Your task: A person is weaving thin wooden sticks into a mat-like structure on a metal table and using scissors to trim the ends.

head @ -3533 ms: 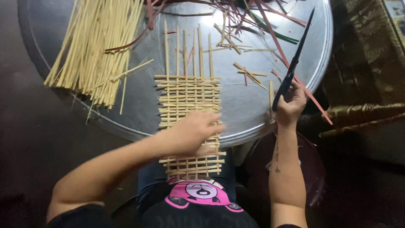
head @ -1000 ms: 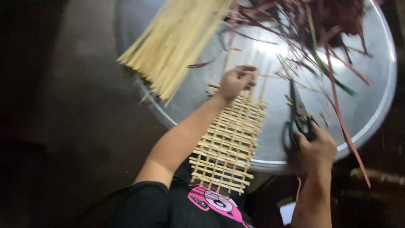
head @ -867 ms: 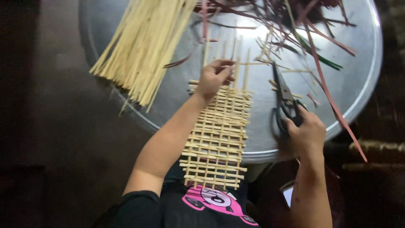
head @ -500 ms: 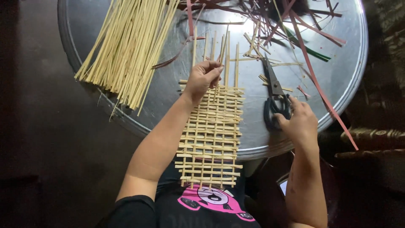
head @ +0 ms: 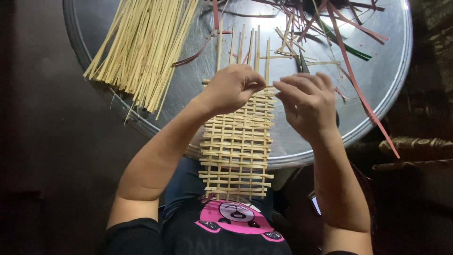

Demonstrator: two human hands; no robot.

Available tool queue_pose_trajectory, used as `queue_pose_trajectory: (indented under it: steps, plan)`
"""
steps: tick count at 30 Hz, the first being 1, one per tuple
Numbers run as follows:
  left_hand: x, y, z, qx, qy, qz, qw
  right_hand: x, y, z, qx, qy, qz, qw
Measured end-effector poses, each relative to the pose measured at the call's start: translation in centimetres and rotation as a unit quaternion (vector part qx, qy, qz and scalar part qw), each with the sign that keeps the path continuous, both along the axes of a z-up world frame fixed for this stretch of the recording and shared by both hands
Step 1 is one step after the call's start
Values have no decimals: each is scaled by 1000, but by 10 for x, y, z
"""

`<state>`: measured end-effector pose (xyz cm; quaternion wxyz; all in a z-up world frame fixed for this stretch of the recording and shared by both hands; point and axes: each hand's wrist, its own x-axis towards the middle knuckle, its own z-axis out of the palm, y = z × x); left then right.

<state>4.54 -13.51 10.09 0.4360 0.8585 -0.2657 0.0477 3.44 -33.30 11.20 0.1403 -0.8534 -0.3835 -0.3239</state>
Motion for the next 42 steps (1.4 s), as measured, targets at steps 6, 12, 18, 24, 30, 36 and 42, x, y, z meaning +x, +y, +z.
queue_pose_trajectory:
  steps: [6,12,18,24,30,36,42]
  plan:
    - [3,0,-28,121,-219,77,965,-5,-10,-13,32,146,-81,985]
    - [31,-14,-69,190,-252,152,937,15,-5,-23,149,100,-83,980]
    - [27,-9,-106,135,-187,287,930,25,31,-99,106,175,-135,970]
    - [23,6,-106,96,-140,269,948,33,32,-125,40,101,-110,988]
    - [19,19,-95,-87,-171,263,946,32,29,-123,45,78,-119,989]
    - [-1,15,-117,170,-241,242,924,29,31,-122,22,95,-144,985]
    - [-13,1,-111,216,-281,274,894,24,34,-110,20,91,-141,986]
